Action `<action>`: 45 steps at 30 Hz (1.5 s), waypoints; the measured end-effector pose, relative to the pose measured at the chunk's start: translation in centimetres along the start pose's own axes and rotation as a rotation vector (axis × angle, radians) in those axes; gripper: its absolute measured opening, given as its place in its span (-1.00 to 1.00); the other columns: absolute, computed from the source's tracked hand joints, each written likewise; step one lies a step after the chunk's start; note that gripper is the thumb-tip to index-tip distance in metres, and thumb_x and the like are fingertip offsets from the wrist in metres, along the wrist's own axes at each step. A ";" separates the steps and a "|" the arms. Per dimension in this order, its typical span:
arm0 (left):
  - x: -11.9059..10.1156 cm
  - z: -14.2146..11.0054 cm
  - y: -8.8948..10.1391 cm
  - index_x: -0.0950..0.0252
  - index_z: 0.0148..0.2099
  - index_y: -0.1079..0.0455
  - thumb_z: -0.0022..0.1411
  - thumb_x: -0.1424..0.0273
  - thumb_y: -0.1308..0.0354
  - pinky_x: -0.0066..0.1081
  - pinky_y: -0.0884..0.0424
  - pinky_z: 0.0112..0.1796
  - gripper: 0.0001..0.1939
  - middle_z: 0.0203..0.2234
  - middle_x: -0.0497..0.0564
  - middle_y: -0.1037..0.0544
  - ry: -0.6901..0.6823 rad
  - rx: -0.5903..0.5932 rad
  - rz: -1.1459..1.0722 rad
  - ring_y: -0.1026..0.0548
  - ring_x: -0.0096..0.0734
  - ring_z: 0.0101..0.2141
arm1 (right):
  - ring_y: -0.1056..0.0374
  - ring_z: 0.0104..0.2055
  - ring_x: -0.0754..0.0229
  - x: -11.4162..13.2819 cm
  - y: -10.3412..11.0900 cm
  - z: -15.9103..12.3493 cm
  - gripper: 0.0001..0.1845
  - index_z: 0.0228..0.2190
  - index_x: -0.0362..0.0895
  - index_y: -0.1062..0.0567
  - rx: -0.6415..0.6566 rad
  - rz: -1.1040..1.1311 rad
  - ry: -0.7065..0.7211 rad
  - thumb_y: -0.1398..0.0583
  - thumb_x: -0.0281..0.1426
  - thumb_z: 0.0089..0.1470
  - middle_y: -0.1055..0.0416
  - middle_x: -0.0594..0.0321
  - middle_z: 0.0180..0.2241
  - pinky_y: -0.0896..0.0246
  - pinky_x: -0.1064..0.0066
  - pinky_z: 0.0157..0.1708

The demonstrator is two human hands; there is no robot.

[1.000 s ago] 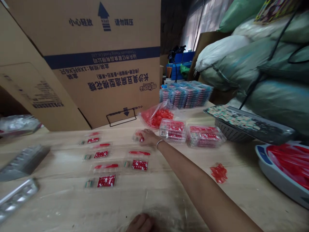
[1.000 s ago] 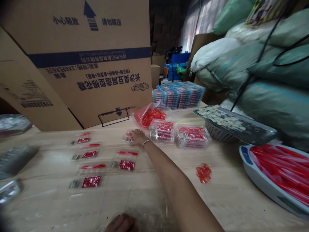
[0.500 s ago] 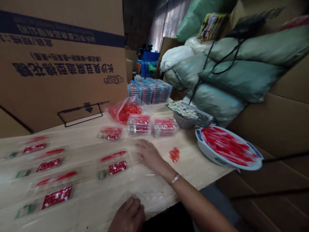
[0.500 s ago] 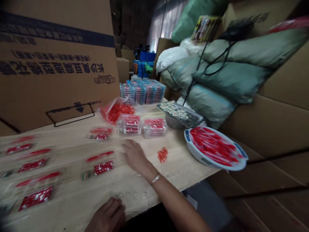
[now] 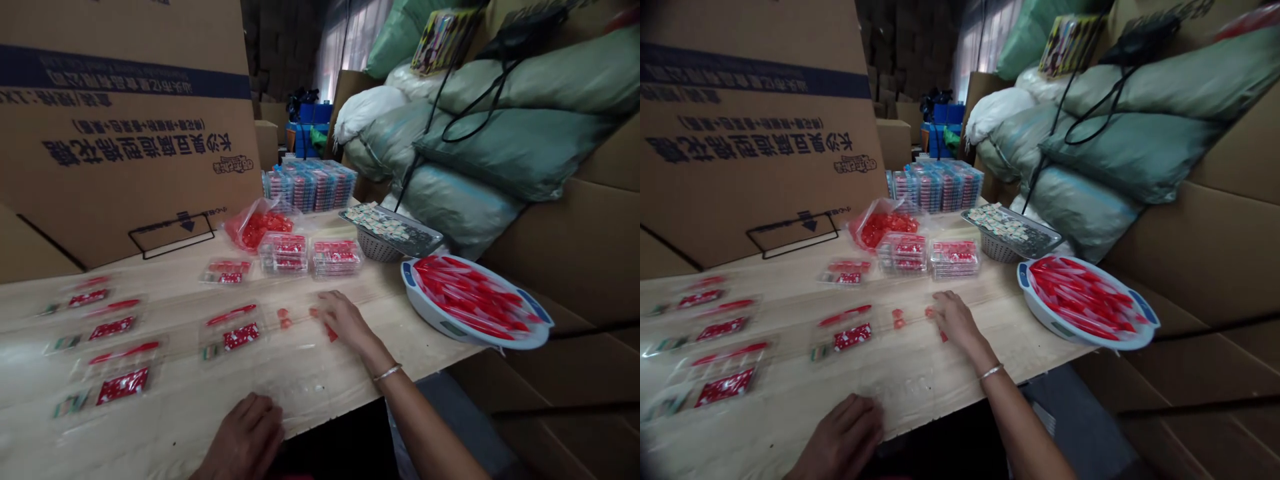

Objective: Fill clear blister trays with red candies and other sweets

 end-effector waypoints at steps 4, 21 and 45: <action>3.3 1.3 1.9 0.28 -0.21 -0.41 0.30 0.50 0.07 -0.40 -0.49 -0.30 -0.79 -0.41 0.05 -0.54 0.102 -0.104 0.083 -0.52 -0.38 -0.36 | -0.35 -0.18 0.11 -0.5 2.5 -1.9 -0.82 -0.31 -0.14 -0.48 -0.028 -0.057 -0.001 -0.11 -0.54 0.05 -0.44 0.14 -0.27 -0.23 0.34 -0.17; 10.4 9.2 -3.1 0.34 -0.27 -0.44 0.09 0.63 -0.02 -0.26 -0.36 -0.27 -0.78 -0.40 0.13 -0.55 0.478 0.210 0.014 -0.48 -0.22 -0.33 | -0.35 -0.21 0.10 2.4 -0.9 -1.6 -0.77 -0.38 -0.10 -0.48 0.041 -0.168 0.000 -0.05 -0.53 0.16 -0.44 0.13 -0.31 -0.16 0.36 -0.21; 9.0 5.1 -5.4 0.32 -0.41 -0.48 -0.20 0.19 -0.43 -0.52 -0.24 -0.43 -0.65 -0.58 -0.10 -0.48 1.120 -0.140 -1.464 -0.34 -0.57 -0.52 | -0.19 -0.53 0.34 7.0 -2.6 -2.4 -0.91 -0.54 -0.16 -0.40 0.103 0.615 0.091 -0.14 -0.49 -0.04 -0.33 0.36 -0.58 -0.02 0.52 -0.52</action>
Point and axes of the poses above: each hand's wrist, its own z-axis towards the middle knuckle, its own y-axis out of the back of the hand, x = y × z, the point moved 7 cm from there along z, towards the middle knuckle
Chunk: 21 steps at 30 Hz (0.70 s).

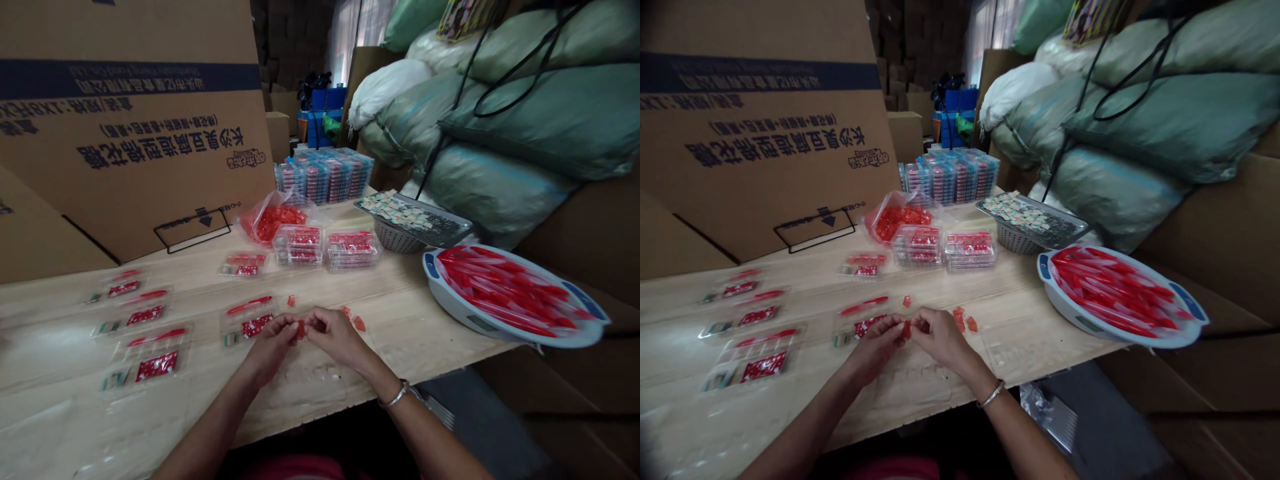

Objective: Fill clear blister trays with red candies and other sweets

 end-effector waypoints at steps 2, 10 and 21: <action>-0.7 0.6 -0.8 0.33 -0.44 -0.45 -0.17 0.20 -0.41 -0.52 -0.19 -0.46 -0.66 -0.60 -0.11 -0.45 -0.022 0.049 0.091 -0.30 -0.56 -0.53 | -0.19 -0.52 0.33 0.5 0.4 -0.1 -0.92 -0.53 -0.16 -0.37 -0.026 -0.167 0.061 -0.15 -0.52 -0.04 -0.31 0.36 -0.57 0.00 0.52 -0.50; -0.9 0.6 -2.3 0.30 -0.51 -0.30 -0.07 0.07 -0.31 -0.49 -0.07 -0.49 -0.59 -0.65 -0.17 -0.28 -0.052 0.198 0.244 -0.15 -0.55 -0.56 | -0.18 -0.49 0.31 0.1 0.3 -1.0 -0.92 -0.51 -0.13 -0.29 -0.062 -0.105 0.092 -0.10 -0.47 -0.01 -0.26 0.36 -0.54 0.00 0.52 -0.50; -0.6 0.0 -2.8 0.28 -0.53 -0.22 -0.02 -0.03 -0.22 -0.46 -0.06 -0.46 -0.52 -0.65 -0.18 -0.19 -0.057 0.280 0.243 -0.12 -0.54 -0.56 | -0.15 -0.56 0.33 -0.7 0.2 -1.4 -0.93 -0.54 -0.11 -0.25 -0.193 0.046 0.003 -0.11 -0.45 -0.10 -0.21 0.41 -0.60 -0.02 0.53 -0.57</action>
Point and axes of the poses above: each hand's wrist, its own z-axis towards the middle knuckle, its own y-axis out of the back of the hand, x = y × z, the point moved 7 cm from there along z, towards the middle knuckle
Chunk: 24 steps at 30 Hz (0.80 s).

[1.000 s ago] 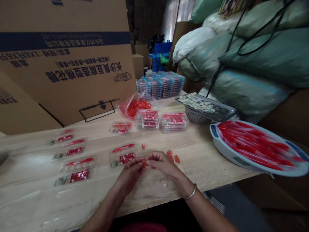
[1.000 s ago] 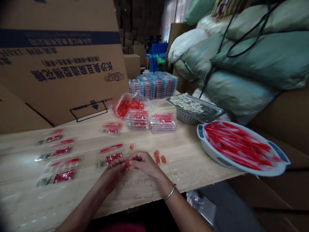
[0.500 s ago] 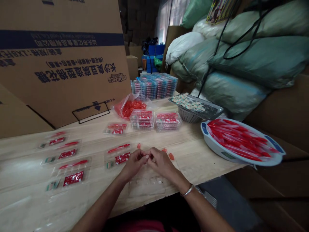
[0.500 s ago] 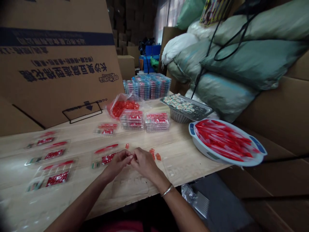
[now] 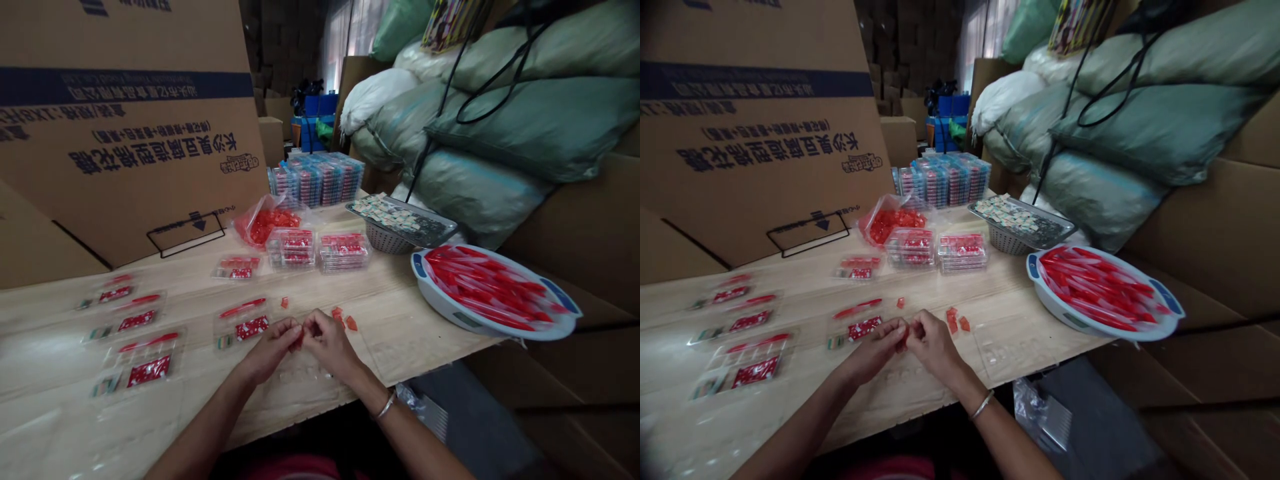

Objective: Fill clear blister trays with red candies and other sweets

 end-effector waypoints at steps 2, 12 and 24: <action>-0.3 -0.3 -0.1 0.29 -0.49 -0.27 0.00 0.01 -0.24 -0.46 -0.07 -0.46 -0.56 -0.63 -0.17 -0.22 0.003 0.003 0.023 -0.13 -0.54 -0.54 | -0.19 -0.52 0.31 0.2 0.3 -0.3 -0.92 -0.54 -0.11 -0.25 -0.030 -0.056 0.057 -0.10 -0.47 -0.09 -0.24 0.38 -0.57 -0.06 0.51 -0.52; 0.4 -0.8 -0.6 0.30 -0.51 -0.29 0.02 0.00 -0.20 -0.46 -0.11 -0.46 -0.55 -0.64 -0.15 -0.28 0.096 0.081 0.027 -0.16 -0.54 -0.56 | -0.22 -0.48 0.29 1.0 0.3 -1.0 -0.91 -0.52 -0.11 -0.27 0.033 -0.194 0.253 -0.06 -0.54 -0.07 -0.26 0.34 -0.53 -0.09 0.49 -0.47; -0.4 -0.1 -1.6 0.30 -0.55 -0.30 -0.01 0.04 -0.26 -0.48 -0.08 -0.50 -0.57 -0.69 -0.17 -0.27 0.083 0.041 0.082 -0.17 -0.56 -0.58 | -0.23 -0.50 0.31 0.0 1.5 -0.4 -0.90 -0.52 -0.10 -0.28 -0.017 -0.060 0.130 -0.08 -0.54 -0.16 -0.27 0.39 -0.57 -0.13 0.51 -0.47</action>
Point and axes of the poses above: each hand's wrist, its own z-axis towards the middle knuckle, its own y-axis out of the back of the hand, x = y × z, the point moved 7 cm from there along z, towards the middle knuckle
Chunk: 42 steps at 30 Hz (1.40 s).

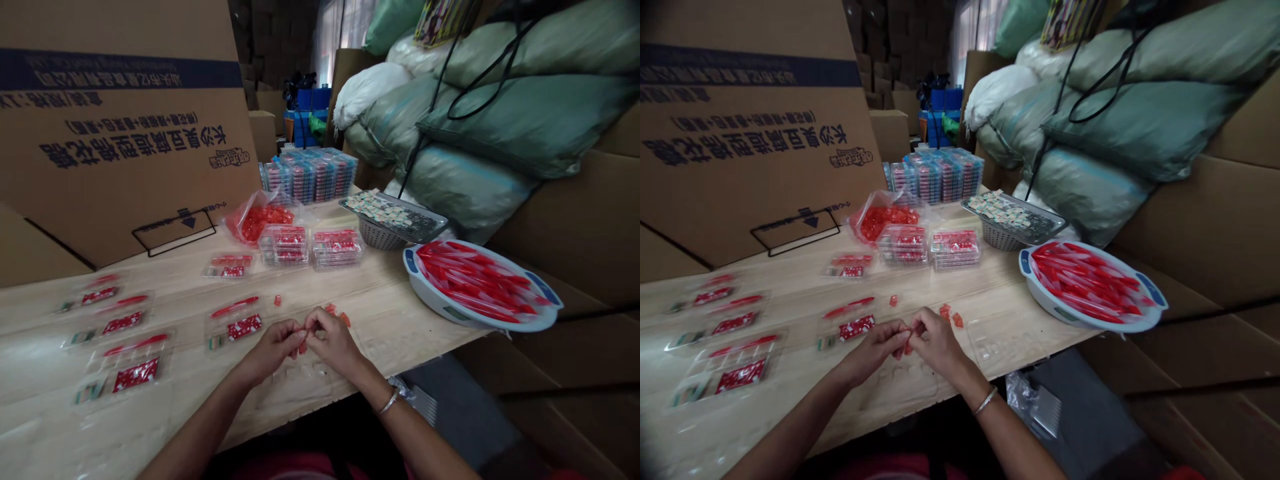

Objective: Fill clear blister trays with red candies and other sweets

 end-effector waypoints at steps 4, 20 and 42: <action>1.1 0.2 0.3 0.30 -0.61 -0.24 -0.04 0.02 -0.28 -0.49 -0.01 -0.55 -0.52 -0.72 -0.18 -0.21 0.104 -0.022 -0.144 -0.10 -0.60 -0.62 | -0.24 -0.49 0.31 -0.6 0.3 0.0 -0.91 -0.52 -0.11 -0.30 -0.047 0.021 -0.022 -0.09 -0.54 -0.13 -0.27 0.38 -0.55 -0.16 0.51 -0.45; 1.7 -1.6 1.2 0.31 -0.53 -0.44 -0.13 0.30 -0.32 -0.47 -0.16 -0.45 -0.81 -0.62 -0.10 -0.41 0.012 -0.228 0.118 -0.29 -0.47 -0.51 | -0.28 -0.38 0.27 -0.4 2.6 -4.6 -0.82 -0.49 -0.12 -0.37 0.239 -0.075 -0.006 -0.08 -0.63 -0.06 -0.33 0.31 -0.47 -0.16 0.48 -0.36; 4.1 -3.8 -3.3 0.34 -0.56 -0.41 -0.16 0.17 -0.41 -0.50 -0.13 -0.49 -0.65 -0.69 -0.12 -0.35 0.259 -0.003 -0.259 -0.22 -0.58 -0.61 | -0.30 -0.35 0.24 2.6 1.9 -6.5 -0.83 -0.49 -0.08 -0.33 0.181 0.027 0.103 -0.17 -0.58 -0.08 -0.35 0.28 -0.42 -0.21 0.44 -0.35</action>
Point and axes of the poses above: each hand's wrist, its own z-axis towards the middle knuckle, its own y-axis out of the back of the hand, x = y × z, the point moved 7 cm from there along z, towards the middle knuckle
